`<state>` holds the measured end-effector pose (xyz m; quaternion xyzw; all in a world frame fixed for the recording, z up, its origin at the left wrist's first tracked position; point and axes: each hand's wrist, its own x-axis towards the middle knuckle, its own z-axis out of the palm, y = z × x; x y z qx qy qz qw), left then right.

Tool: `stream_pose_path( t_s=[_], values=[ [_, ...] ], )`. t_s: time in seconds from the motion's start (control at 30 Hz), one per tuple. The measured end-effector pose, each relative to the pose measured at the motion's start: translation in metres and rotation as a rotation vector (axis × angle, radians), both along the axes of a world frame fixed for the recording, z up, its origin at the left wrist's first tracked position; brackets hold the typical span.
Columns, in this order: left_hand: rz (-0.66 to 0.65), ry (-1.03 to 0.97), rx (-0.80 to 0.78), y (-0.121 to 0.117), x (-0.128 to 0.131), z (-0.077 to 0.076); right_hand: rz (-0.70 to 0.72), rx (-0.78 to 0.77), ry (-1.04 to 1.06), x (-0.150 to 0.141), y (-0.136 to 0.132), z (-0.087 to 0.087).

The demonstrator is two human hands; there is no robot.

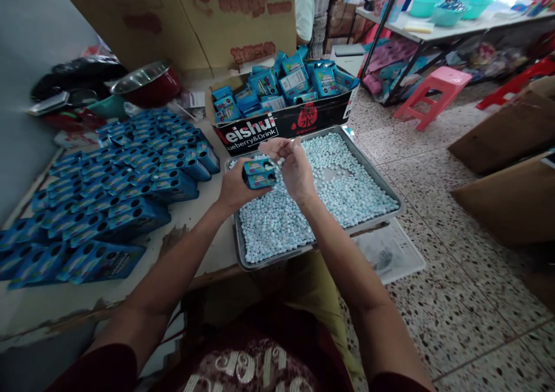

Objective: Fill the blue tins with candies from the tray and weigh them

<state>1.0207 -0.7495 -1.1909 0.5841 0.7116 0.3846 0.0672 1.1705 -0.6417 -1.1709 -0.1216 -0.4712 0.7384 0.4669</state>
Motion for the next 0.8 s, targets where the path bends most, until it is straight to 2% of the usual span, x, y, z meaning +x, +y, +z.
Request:
stream_pose_path(
  t_s=[0.1,0.2,0.3,0.37,0.4,0.47,0.53,0.6,0.63,0.67,0.73,0.8],
  values=[
    [0.050,0.013,0.055,0.004,-0.009,-0.004,-0.063,0.146,-0.154,0.022,0.010,-0.019],
    [0.081,-0.012,0.055,0.006,-0.020,-0.006,-0.113,0.443,-0.605,0.050,0.018,-0.045],
    [0.074,-0.060,0.038,0.004,-0.029,-0.005,0.047,0.820,-1.049,0.068,0.013,-0.070],
    [0.018,-0.116,0.029,-0.001,-0.034,-0.005,0.149,1.034,-1.226,0.069,0.010,-0.083],
    [-0.016,-0.147,0.037,-0.003,-0.036,-0.006,0.155,1.117,-1.287,0.067,0.010,-0.088],
    [-0.080,-0.193,0.071,-0.007,-0.039,-0.010,0.088,1.235,-1.370,0.059,0.017,-0.096],
    [-0.124,-0.209,0.095,-0.010,-0.042,-0.014,0.007,1.286,-1.400,0.049,0.032,-0.101],
    [-0.132,-0.194,0.088,-0.010,-0.042,-0.018,-0.068,1.211,-1.380,0.039,0.047,-0.103],
    [-0.121,-0.173,0.072,-0.010,-0.042,-0.019,-0.128,1.108,-1.346,0.034,0.053,-0.103],
    [-0.102,-0.146,0.048,-0.009,-0.041,-0.019,-0.200,0.948,-1.296,0.028,0.057,-0.101],
    [-0.046,-0.087,-0.013,-0.007,-0.040,-0.017,-0.317,0.492,-1.122,0.015,0.060,-0.095],
    [0.011,-0.048,-0.071,-0.005,-0.038,-0.014,-0.281,0.015,-0.828,0.001,0.057,-0.086]
  ],
)
